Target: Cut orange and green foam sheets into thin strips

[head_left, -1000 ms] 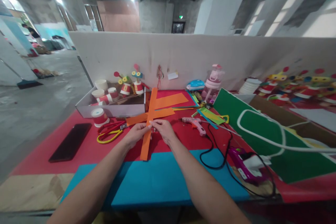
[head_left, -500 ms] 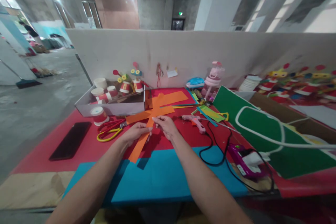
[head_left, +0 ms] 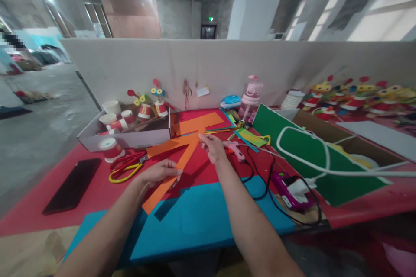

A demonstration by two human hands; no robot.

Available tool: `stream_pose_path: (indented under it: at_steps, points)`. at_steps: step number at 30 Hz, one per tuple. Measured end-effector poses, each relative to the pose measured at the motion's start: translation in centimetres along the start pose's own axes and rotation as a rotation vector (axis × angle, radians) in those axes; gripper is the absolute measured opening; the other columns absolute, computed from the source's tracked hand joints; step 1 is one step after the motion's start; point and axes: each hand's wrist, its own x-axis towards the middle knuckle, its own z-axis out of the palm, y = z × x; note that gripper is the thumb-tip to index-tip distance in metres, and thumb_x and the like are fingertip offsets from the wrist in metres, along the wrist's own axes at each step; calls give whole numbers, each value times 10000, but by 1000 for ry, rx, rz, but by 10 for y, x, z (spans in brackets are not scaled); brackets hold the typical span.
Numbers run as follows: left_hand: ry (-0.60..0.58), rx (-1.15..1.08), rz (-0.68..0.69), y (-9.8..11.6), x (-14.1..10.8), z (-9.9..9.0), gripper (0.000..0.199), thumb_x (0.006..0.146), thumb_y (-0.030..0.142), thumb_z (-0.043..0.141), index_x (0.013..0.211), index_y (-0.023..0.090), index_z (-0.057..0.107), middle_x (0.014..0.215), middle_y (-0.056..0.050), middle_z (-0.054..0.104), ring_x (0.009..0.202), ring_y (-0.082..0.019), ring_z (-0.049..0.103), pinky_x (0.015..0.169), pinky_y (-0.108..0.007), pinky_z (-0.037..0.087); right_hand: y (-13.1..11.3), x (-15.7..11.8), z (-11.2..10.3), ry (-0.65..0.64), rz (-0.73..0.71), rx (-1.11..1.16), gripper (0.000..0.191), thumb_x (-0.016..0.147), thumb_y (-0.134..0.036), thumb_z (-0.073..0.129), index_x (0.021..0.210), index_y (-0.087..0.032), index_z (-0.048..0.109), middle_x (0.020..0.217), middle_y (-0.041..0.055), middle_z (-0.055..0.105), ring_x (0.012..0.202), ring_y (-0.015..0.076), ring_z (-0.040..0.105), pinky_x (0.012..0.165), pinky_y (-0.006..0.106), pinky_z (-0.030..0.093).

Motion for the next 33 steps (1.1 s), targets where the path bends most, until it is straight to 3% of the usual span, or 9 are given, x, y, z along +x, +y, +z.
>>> stream_pose_path:
  at_steps: [10,14,16,18,20,23,26,29,33]
  points:
    - [-49,8,-19,-3,0,-4,372,775,477,734,647,129,709,510,-60,623,428,-116,523,442,-220,384,-5,7,-8,96,-80,30,425,476,-479,874,557,-195,569,503,-73,480,459,60,380,466,236,306]
    - [-98,43,-25,3,-6,-3,363,769,471,735,653,127,725,497,-68,622,435,-130,535,469,-239,406,-6,13,-13,288,-102,118,463,467,-505,886,598,-200,563,511,-76,497,452,58,384,446,223,309]
    - [1,26,13,5,-5,-1,367,746,483,746,659,127,718,509,-64,626,448,-128,541,483,-236,407,-5,14,-14,358,-113,148,466,484,-506,888,612,-202,559,513,-80,497,448,56,388,445,217,325]
    - [254,-16,107,5,0,0,390,724,515,746,654,136,685,519,-40,615,450,-111,521,470,-218,375,0,11,-8,288,-73,120,439,527,-509,879,640,-195,594,541,-64,539,459,59,424,462,215,365]
    - [510,-14,195,2,7,0,425,712,554,734,637,147,636,511,-1,573,438,-89,469,450,-204,321,10,1,6,105,32,73,428,571,-543,854,713,-187,665,628,-15,631,508,80,509,503,224,424]
    - [673,107,255,-4,16,-1,461,701,579,726,599,153,580,485,43,484,435,-68,380,447,-201,244,26,-17,31,-164,183,40,489,577,-592,838,830,-186,736,772,52,714,617,119,606,578,247,480]
    - [665,183,254,-9,19,-2,452,706,576,718,625,145,609,496,50,475,458,-72,365,462,-206,226,36,-29,42,-262,204,-3,482,564,-574,847,822,-180,748,763,35,704,609,93,568,578,223,450]
    - [604,174,227,-8,17,1,440,727,570,708,681,135,661,522,36,531,473,-80,397,473,-208,256,39,-32,41,-305,172,-84,428,555,-534,857,754,-178,729,612,-28,621,528,72,475,519,209,364]
    - [444,69,181,-3,14,5,452,725,568,727,725,116,707,602,-37,666,541,-119,551,554,-222,401,36,-32,39,-311,79,-186,391,589,-537,827,606,-187,653,503,-52,533,486,84,416,496,238,306]
